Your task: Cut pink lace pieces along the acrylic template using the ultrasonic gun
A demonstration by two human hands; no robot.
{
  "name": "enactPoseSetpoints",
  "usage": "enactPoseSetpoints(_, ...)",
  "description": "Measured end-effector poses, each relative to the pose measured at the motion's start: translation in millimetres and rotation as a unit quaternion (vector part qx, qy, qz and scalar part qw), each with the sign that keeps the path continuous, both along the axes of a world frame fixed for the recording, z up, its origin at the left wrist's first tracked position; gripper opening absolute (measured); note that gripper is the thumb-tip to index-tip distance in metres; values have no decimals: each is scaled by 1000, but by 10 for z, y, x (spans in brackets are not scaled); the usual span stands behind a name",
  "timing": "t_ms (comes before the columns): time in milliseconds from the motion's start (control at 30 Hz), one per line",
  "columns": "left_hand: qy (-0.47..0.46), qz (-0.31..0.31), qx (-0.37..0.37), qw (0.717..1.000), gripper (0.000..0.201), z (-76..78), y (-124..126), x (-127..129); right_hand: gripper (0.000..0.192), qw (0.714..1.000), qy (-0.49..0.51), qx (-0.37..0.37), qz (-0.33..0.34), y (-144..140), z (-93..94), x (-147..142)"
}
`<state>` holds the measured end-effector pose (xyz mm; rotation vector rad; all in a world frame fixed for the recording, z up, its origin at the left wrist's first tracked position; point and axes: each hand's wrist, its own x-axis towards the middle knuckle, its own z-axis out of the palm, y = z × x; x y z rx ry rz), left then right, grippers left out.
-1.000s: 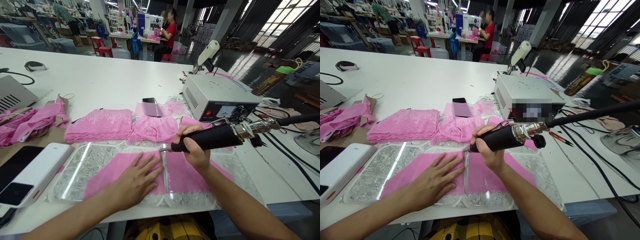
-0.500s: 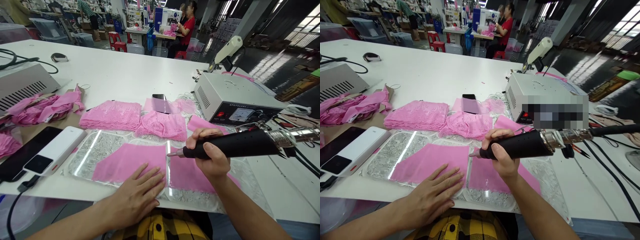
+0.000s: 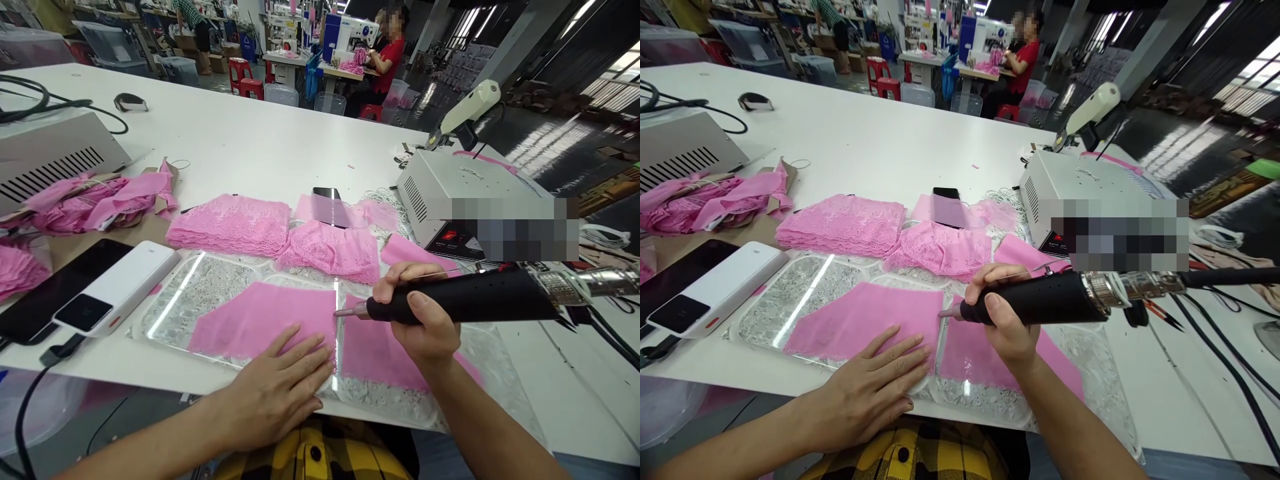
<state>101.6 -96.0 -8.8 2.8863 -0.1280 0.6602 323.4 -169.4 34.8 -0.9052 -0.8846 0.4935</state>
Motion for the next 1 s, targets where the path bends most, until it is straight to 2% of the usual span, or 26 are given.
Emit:
enactPoseSetpoints(200,3,-8,8,1000,33,-24,11,-4,7,1000,-19,10,11,15,-9,-13)
enactPoseSetpoints(367,-10,-19,8,1000,33,-4,13,-4,9,1000,7,8,22,-17,37,-5)
enactPoseSetpoints(700,-9,-31,19,999,32,47,6,-11,14,994,37,-5,107,-147,96,-71)
enactPoseSetpoints(1000,-7,-30,16,999,34,7,-8,-15,13,993,34,-9,115,-150,84,-69)
